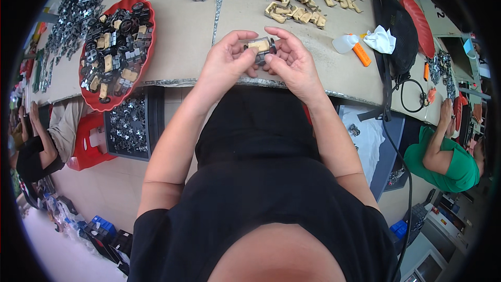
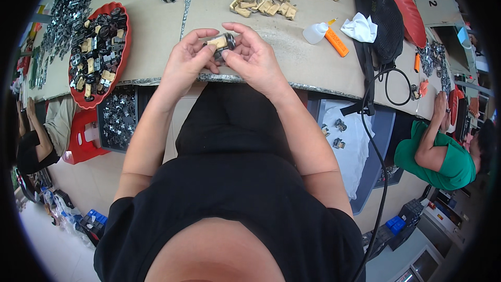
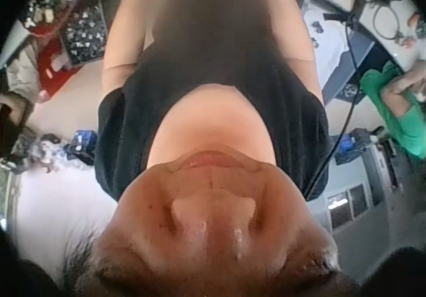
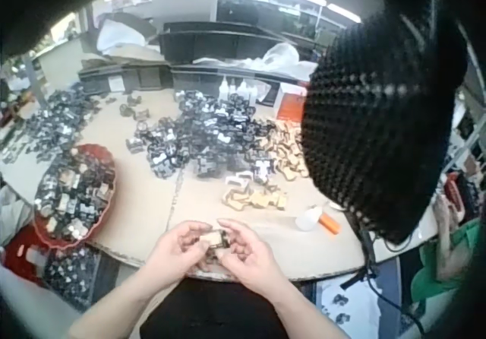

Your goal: Assembling small plastic components by applying glue and joining them together at a factory workbench.

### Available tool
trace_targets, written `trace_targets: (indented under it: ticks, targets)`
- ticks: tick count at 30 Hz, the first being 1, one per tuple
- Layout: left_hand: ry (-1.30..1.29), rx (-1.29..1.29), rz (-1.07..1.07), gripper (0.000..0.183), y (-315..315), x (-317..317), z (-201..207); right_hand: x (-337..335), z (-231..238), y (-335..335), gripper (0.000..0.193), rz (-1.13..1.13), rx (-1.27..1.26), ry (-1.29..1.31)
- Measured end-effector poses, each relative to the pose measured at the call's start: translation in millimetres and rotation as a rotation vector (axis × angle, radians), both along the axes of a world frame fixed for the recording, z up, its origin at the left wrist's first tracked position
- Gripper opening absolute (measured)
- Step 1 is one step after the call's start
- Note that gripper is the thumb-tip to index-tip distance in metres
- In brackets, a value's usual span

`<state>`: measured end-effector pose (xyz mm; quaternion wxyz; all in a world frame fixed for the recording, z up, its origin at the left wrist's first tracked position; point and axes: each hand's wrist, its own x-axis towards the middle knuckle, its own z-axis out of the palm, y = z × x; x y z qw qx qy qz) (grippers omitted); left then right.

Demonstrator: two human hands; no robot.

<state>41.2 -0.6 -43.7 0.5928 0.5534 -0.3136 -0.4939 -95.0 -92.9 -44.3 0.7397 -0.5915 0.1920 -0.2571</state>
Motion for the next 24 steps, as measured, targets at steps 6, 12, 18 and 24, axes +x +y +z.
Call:
trace_targets:
  ticks: [6, 12, 18, 24]
  targets:
    - [0.131, 0.05, -0.044, 0.046, -0.5, 4.2, 4.4, -5.3, 0.3, -4.8, 0.035, 0.05, 0.08, 0.078]
    - [0.043, 0.083, -0.012, 0.05, -1.0, 0.9, 7.5, -6.1, 0.0, -3.9, 0.034, 0.021, 0.109, 0.103]
    - [0.042, 0.097, -0.006, 0.05, -0.8, 0.8, 8.9, -5.4, 0.6, -2.9, 0.034, 0.008, 0.105, 0.12]
    - [0.047, -0.018, 0.026, 0.039, -1.4, -1.1, 3.5, -3.1, 1.6, -2.8, 0.033, -0.003, 0.106, 0.111]
